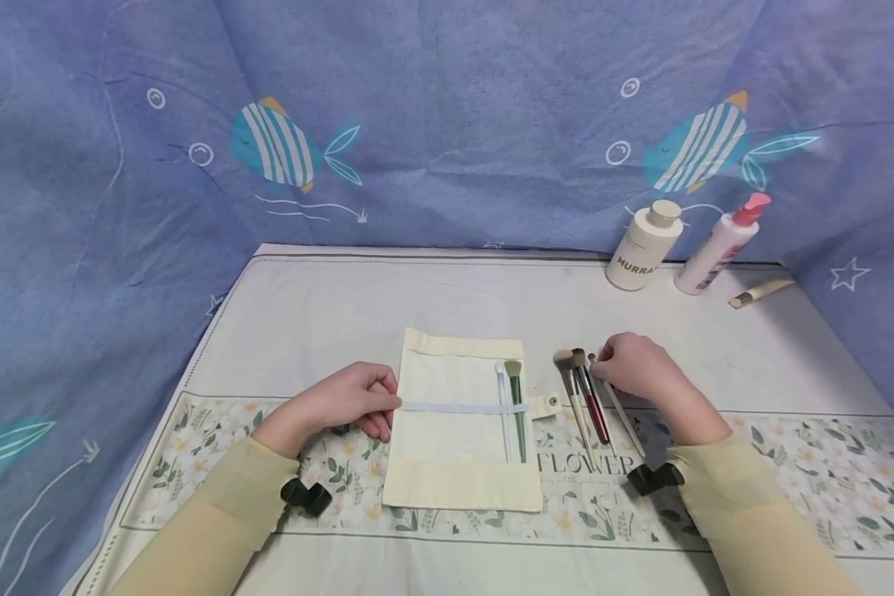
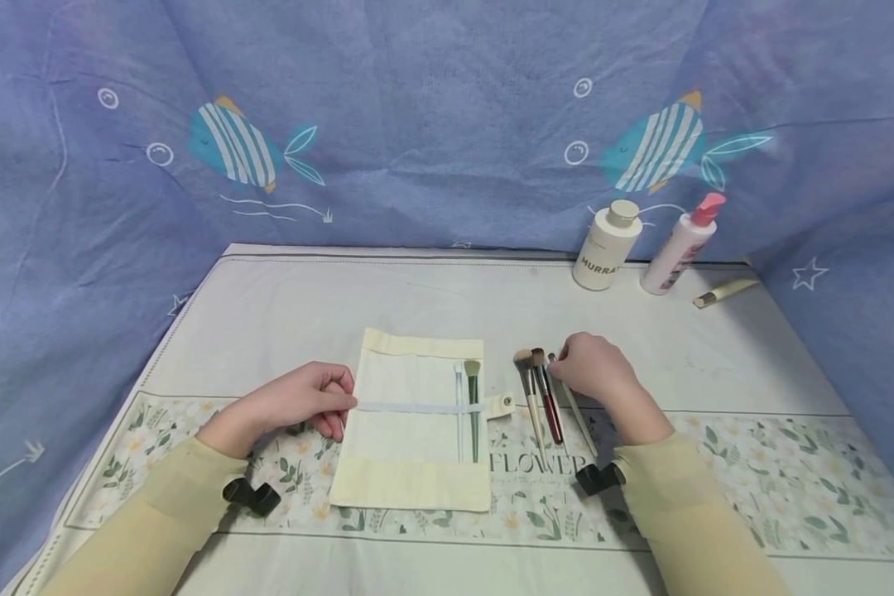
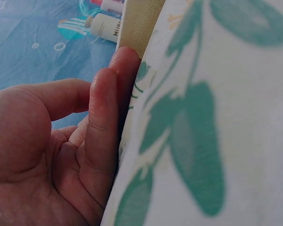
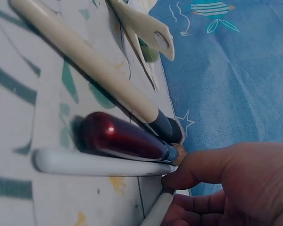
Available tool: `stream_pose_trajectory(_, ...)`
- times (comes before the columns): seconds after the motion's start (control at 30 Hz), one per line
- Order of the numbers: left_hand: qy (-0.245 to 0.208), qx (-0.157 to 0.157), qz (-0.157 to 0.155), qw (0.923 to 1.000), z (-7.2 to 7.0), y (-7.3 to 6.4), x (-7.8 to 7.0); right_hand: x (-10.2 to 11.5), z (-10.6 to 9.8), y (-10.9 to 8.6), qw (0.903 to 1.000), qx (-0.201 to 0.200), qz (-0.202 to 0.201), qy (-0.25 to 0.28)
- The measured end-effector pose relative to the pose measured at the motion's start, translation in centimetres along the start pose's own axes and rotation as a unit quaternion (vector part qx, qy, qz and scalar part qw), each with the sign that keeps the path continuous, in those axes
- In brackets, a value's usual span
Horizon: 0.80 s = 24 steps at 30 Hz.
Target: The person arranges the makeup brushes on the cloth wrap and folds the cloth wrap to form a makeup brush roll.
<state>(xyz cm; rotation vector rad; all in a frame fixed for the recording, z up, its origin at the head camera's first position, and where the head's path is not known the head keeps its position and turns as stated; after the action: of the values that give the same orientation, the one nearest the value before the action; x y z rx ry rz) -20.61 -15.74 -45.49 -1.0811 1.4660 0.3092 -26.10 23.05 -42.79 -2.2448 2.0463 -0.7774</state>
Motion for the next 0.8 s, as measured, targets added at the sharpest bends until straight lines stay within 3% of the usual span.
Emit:
stream_pose_trajectory(0.47, 0.006, -0.003, -0.002, 1.0, -0.2, -0.1, 0.0, 1.6, -1.1, 0.0, 0.994, -0.014, -0.031, 0.104)
stream_pose_trajectory(0.8, 0.002, 0.003, -0.003, 1.0, -0.1, 0.1, 0.2, 3.3, -0.8, 1.1, 0.9653, -0.01, -0.053, 0.255)
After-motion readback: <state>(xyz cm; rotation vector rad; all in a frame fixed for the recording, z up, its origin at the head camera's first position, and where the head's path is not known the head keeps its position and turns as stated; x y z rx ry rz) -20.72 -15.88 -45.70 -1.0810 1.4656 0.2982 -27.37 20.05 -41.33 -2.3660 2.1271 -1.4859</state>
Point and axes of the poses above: each hand's wrist, its own y-axis towards the middle knuckle, its own z-axis out of the palm, x = y × z, the point moved 7 cm from there along y, towards the middle knuckle, and after that the axes turned 1 degree about -y, right-handed, at the moved point
